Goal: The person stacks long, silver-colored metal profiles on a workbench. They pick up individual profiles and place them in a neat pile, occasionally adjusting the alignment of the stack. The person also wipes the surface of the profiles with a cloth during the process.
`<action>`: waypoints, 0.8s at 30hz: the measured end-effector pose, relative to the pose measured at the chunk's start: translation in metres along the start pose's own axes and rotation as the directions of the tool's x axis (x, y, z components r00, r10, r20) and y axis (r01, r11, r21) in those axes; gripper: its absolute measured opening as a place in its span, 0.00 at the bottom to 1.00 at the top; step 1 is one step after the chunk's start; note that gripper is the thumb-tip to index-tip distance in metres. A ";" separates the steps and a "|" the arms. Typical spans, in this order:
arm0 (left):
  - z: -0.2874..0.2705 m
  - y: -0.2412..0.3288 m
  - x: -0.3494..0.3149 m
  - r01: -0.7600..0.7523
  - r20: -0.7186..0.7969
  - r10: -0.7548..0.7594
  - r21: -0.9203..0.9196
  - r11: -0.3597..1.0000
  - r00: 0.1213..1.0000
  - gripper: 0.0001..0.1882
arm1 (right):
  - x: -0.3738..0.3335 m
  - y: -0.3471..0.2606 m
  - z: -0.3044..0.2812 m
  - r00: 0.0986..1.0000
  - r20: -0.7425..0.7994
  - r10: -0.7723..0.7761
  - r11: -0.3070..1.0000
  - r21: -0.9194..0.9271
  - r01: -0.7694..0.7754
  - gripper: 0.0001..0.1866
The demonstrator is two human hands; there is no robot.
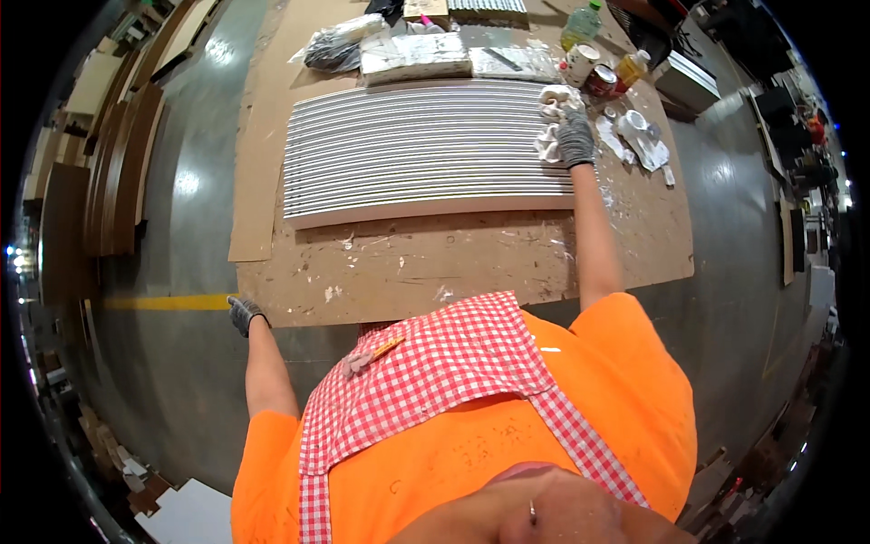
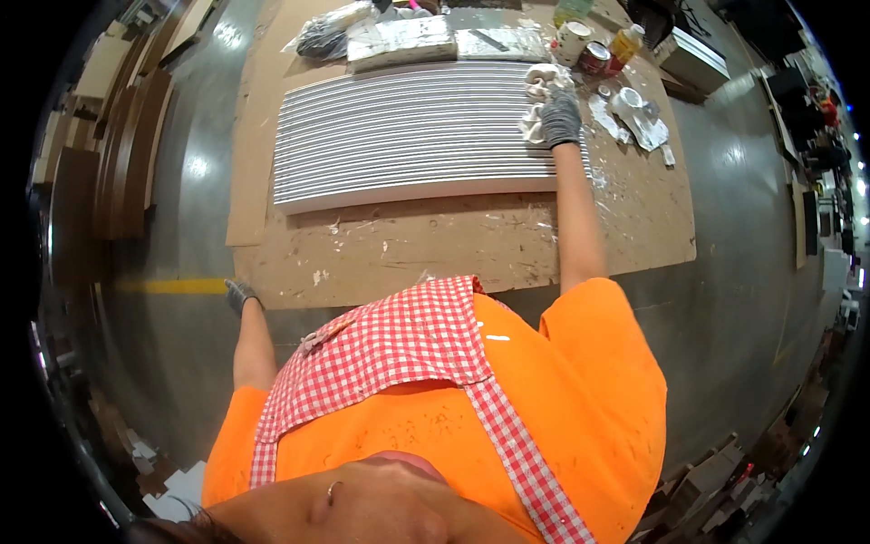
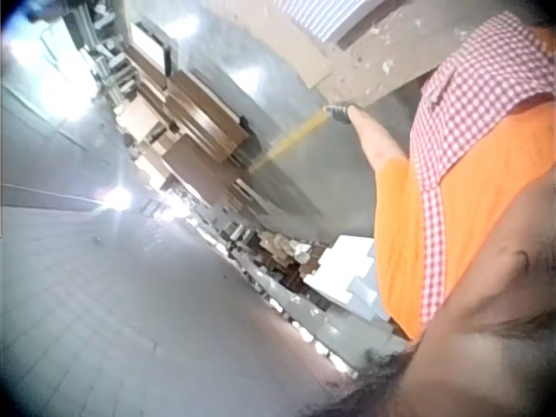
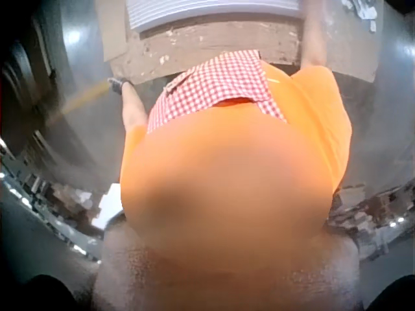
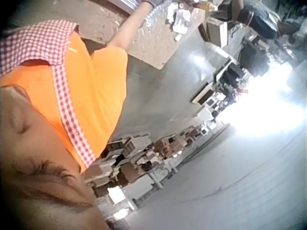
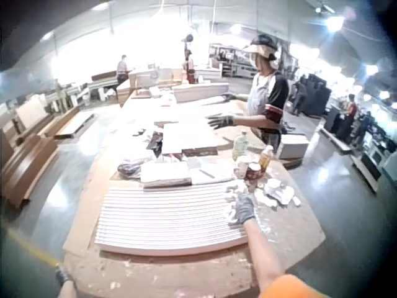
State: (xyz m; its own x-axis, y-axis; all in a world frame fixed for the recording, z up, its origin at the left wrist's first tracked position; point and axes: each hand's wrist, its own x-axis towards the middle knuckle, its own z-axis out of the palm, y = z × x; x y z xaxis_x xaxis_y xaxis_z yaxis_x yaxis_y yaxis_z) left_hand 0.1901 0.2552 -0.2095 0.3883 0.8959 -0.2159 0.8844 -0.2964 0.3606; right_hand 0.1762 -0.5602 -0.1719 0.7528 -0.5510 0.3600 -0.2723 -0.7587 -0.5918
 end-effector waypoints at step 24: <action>-0.012 -0.007 -0.016 -0.151 -0.328 0.119 -0.071 0.986 0.937 0.32 | -0.017 0.148 -0.095 0.902 -0.198 0.384 0.864 -0.269 -0.426 0.19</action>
State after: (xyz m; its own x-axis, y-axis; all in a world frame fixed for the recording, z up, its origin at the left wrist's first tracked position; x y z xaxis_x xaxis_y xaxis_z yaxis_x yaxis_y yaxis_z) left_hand 0.1746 0.2463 -0.1979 0.3844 0.9127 0.1384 0.7950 -0.4035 0.4529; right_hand 0.0661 -0.6962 -0.1975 0.4559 -0.8569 0.2405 -0.7172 -0.5137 -0.4710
